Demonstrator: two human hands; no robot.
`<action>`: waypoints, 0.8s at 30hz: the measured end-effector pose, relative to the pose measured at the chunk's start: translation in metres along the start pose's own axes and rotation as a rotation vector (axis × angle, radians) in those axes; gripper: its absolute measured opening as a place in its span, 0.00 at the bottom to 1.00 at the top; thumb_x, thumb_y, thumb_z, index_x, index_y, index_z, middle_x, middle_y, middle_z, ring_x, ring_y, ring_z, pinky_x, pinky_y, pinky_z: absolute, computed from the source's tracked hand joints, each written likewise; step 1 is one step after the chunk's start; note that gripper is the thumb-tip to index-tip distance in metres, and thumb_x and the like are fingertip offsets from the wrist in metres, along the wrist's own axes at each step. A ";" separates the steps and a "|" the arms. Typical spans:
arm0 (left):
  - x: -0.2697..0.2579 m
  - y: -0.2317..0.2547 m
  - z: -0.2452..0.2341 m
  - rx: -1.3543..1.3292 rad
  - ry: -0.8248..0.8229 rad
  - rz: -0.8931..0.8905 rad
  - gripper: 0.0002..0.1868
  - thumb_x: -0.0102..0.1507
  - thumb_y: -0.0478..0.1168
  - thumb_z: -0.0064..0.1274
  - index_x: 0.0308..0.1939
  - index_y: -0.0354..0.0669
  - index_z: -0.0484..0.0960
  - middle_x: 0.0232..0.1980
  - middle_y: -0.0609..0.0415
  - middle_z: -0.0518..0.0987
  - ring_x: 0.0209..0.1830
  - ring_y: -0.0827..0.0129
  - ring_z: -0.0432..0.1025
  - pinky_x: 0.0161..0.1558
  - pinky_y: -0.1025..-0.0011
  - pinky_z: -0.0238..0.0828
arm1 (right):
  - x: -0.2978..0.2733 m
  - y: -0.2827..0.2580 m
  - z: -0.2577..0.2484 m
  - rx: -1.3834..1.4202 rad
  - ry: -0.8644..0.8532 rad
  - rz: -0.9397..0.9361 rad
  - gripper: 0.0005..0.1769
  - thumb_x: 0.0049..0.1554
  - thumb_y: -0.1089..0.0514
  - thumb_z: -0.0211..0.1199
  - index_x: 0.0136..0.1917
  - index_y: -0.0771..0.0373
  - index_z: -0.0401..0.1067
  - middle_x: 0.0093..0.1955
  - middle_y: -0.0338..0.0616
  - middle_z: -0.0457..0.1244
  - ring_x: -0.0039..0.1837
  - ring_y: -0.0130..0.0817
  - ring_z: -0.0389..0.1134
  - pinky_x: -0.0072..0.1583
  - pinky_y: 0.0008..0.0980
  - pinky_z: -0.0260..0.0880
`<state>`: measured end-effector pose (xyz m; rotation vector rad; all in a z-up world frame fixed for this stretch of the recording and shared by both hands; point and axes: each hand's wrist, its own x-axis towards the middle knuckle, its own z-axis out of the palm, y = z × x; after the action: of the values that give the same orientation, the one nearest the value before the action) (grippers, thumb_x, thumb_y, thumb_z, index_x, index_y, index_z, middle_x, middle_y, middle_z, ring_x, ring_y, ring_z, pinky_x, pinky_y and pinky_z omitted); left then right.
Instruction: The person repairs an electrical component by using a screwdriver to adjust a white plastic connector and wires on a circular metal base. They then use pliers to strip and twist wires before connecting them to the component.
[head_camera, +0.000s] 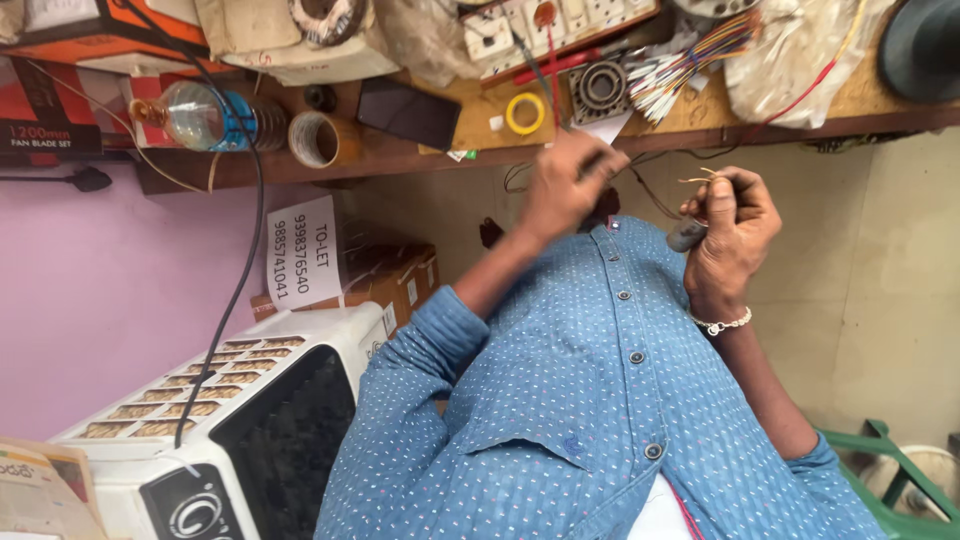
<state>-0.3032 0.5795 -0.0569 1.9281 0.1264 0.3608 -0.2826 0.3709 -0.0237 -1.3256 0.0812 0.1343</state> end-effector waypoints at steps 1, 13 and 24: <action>0.018 -0.012 -0.006 0.185 0.051 0.118 0.06 0.64 0.40 0.61 0.43 0.44 0.83 0.44 0.51 0.83 0.48 0.61 0.75 0.52 0.62 0.72 | 0.006 -0.001 -0.009 0.022 0.015 -0.017 0.05 0.71 0.62 0.61 0.56 0.67 0.70 0.45 0.41 0.64 0.44 0.26 0.65 0.51 0.27 0.71; 0.174 -0.142 -0.036 1.183 -0.191 0.284 0.15 0.50 0.32 0.57 0.41 0.44 0.83 0.42 0.46 0.82 0.53 0.47 0.69 0.48 0.46 0.63 | 0.045 0.008 -0.075 -0.037 0.001 0.047 0.04 0.71 0.63 0.61 0.55 0.67 0.70 0.47 0.41 0.65 0.46 0.26 0.66 0.51 0.26 0.71; 0.185 -0.146 -0.048 1.074 -0.314 0.461 0.07 0.58 0.37 0.57 0.36 0.36 0.82 0.34 0.45 0.83 0.55 0.48 0.69 0.52 0.53 0.58 | 0.046 0.014 -0.062 0.099 0.041 0.019 0.05 0.74 0.61 0.59 0.57 0.65 0.67 0.47 0.42 0.64 0.47 0.28 0.66 0.53 0.28 0.72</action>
<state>-0.1309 0.7247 -0.1398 3.0586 -0.4268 0.3047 -0.2379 0.3163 -0.0582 -1.2295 0.1338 0.1176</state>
